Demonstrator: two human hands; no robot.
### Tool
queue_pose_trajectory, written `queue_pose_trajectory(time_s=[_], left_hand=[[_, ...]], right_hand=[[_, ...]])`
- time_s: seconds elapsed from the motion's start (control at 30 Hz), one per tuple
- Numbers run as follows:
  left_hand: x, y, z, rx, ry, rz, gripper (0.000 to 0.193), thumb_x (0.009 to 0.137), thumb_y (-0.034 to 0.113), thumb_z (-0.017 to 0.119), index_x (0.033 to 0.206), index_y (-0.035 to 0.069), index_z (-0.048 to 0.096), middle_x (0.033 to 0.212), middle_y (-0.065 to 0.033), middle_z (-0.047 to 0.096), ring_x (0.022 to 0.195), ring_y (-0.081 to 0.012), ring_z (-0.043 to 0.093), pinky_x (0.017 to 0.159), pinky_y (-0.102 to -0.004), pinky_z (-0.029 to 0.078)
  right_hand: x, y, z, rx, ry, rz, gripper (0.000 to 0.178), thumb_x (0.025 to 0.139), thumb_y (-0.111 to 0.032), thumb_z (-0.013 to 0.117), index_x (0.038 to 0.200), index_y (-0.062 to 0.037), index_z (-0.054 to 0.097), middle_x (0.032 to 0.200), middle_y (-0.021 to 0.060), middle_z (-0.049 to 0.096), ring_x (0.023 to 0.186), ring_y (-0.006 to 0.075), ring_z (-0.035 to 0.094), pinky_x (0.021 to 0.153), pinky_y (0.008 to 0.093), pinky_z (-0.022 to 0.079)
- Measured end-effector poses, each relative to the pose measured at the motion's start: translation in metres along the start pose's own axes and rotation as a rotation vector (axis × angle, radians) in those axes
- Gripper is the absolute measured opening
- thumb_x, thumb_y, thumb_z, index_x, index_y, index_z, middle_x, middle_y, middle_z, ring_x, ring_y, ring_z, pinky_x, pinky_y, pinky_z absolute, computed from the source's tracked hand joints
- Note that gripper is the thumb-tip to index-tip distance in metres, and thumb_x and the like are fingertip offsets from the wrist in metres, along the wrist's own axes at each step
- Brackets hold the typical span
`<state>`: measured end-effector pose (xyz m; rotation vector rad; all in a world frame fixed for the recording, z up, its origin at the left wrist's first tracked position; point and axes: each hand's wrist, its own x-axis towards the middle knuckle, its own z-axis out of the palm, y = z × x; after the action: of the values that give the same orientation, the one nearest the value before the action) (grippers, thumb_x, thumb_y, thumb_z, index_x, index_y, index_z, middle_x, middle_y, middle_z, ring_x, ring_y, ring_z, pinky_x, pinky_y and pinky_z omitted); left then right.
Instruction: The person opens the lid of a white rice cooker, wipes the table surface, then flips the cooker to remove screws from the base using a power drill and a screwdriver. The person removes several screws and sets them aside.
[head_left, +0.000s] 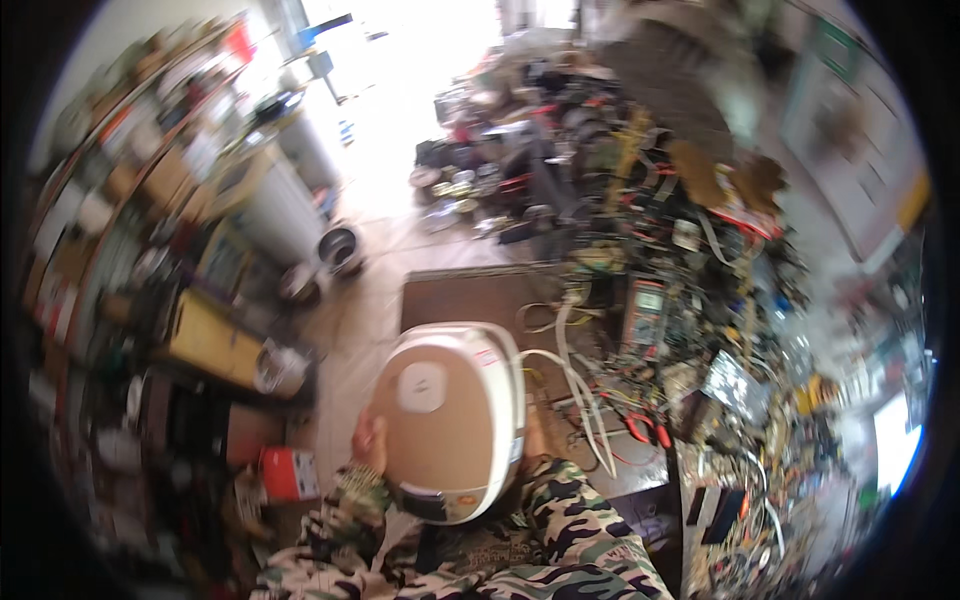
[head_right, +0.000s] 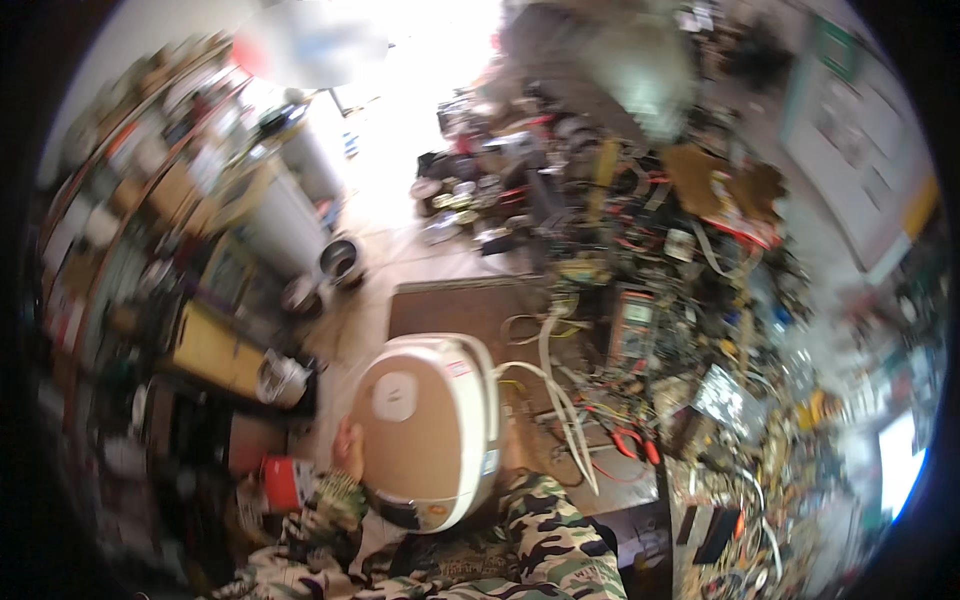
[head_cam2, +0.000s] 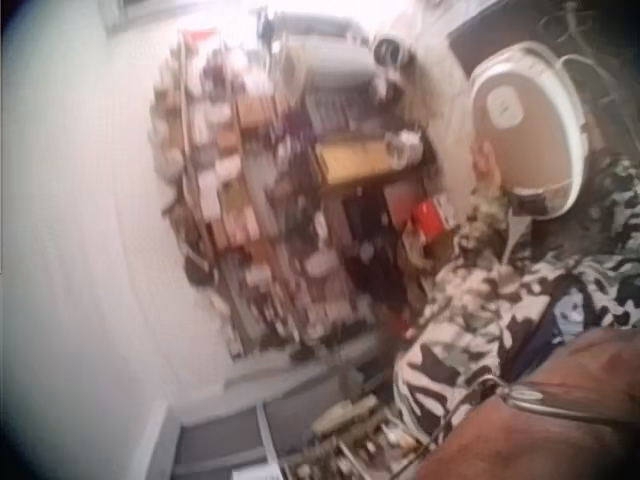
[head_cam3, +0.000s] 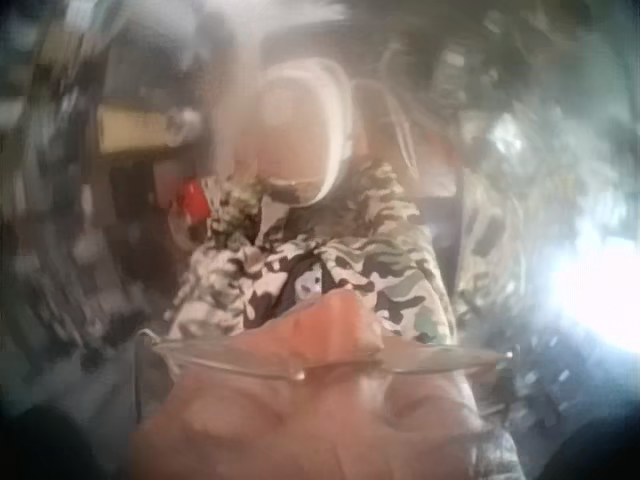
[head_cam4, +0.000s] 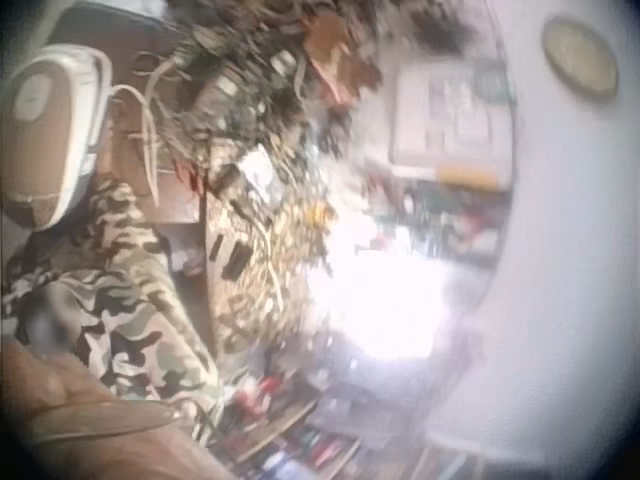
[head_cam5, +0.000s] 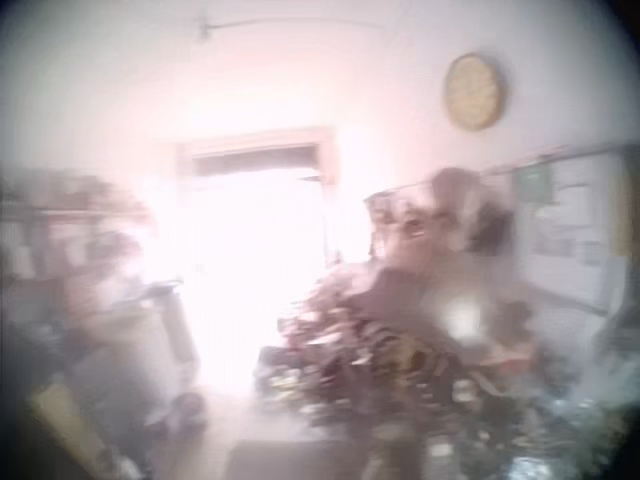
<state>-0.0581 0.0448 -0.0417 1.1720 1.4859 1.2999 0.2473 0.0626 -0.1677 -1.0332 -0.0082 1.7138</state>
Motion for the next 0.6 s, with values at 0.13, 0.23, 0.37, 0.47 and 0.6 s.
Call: queue_pose_trajectory(time_s=[0.13,0.23,0.37,0.47,0.6], left_hand=[[0.000,0.017,-0.002,0.163,-0.040,-0.024,0.056,0.105,0.037,0.056,0.147,0.001,0.047,0.131,-0.0136,0.067,0.120,-0.0211,0.062,0.103,-0.0344,0.048],[-0.001,0.044,0.012,0.248,0.009,-0.162,0.059,0.103,0.044,0.057,0.145,0.003,0.049,0.129,-0.0163,0.068,0.120,-0.0261,0.064,0.103,-0.0383,0.048],[-0.008,0.036,0.020,0.329,0.097,-0.086,0.063,0.098,0.053,0.058,0.139,0.005,0.054,0.125,-0.0221,0.067,0.116,-0.0364,0.066,0.101,-0.0434,0.051],[-0.001,0.042,0.038,0.387,0.107,-0.079,0.067,0.096,0.055,0.060,0.139,0.004,0.054,0.126,-0.0250,0.066,0.116,-0.0403,0.065,0.100,-0.0463,0.052],[-0.007,0.056,0.048,0.490,0.205,-0.023,0.071,0.093,0.056,0.062,0.139,0.002,0.053,0.128,-0.0274,0.064,0.117,-0.0431,0.064,0.100,-0.0481,0.052]], right_hand=[[0.007,0.002,-0.014,0.008,-0.030,0.017,0.056,0.100,-0.054,0.052,0.122,-0.0061,0.068,0.106,0.0128,0.073,0.089,0.0269,0.071,0.078,0.0390,0.058],[-0.003,-0.014,-0.015,-0.289,-0.127,-0.125,0.069,0.103,-0.062,0.045,0.141,-0.0059,0.056,0.126,0.0154,0.067,0.107,0.0304,0.068,0.085,0.0445,0.058],[-0.004,-0.008,-0.003,-0.263,-0.109,-0.007,0.070,0.102,-0.063,0.045,0.141,-0.0059,0.056,0.127,0.0155,0.067,0.107,0.0306,0.067,0.086,0.0446,0.058],[-0.002,-0.019,0.002,-0.306,-0.070,-0.020,0.070,0.102,-0.063,0.045,0.142,-0.0059,0.055,0.127,0.0156,0.066,0.108,0.0307,0.067,0.087,0.0447,0.058],[-0.006,-0.019,0.007,-0.359,-0.055,0.008,0.071,0.102,-0.064,0.044,0.142,-0.0059,0.054,0.128,0.0157,0.066,0.108,0.0309,0.067,0.087,0.0449,0.058]])
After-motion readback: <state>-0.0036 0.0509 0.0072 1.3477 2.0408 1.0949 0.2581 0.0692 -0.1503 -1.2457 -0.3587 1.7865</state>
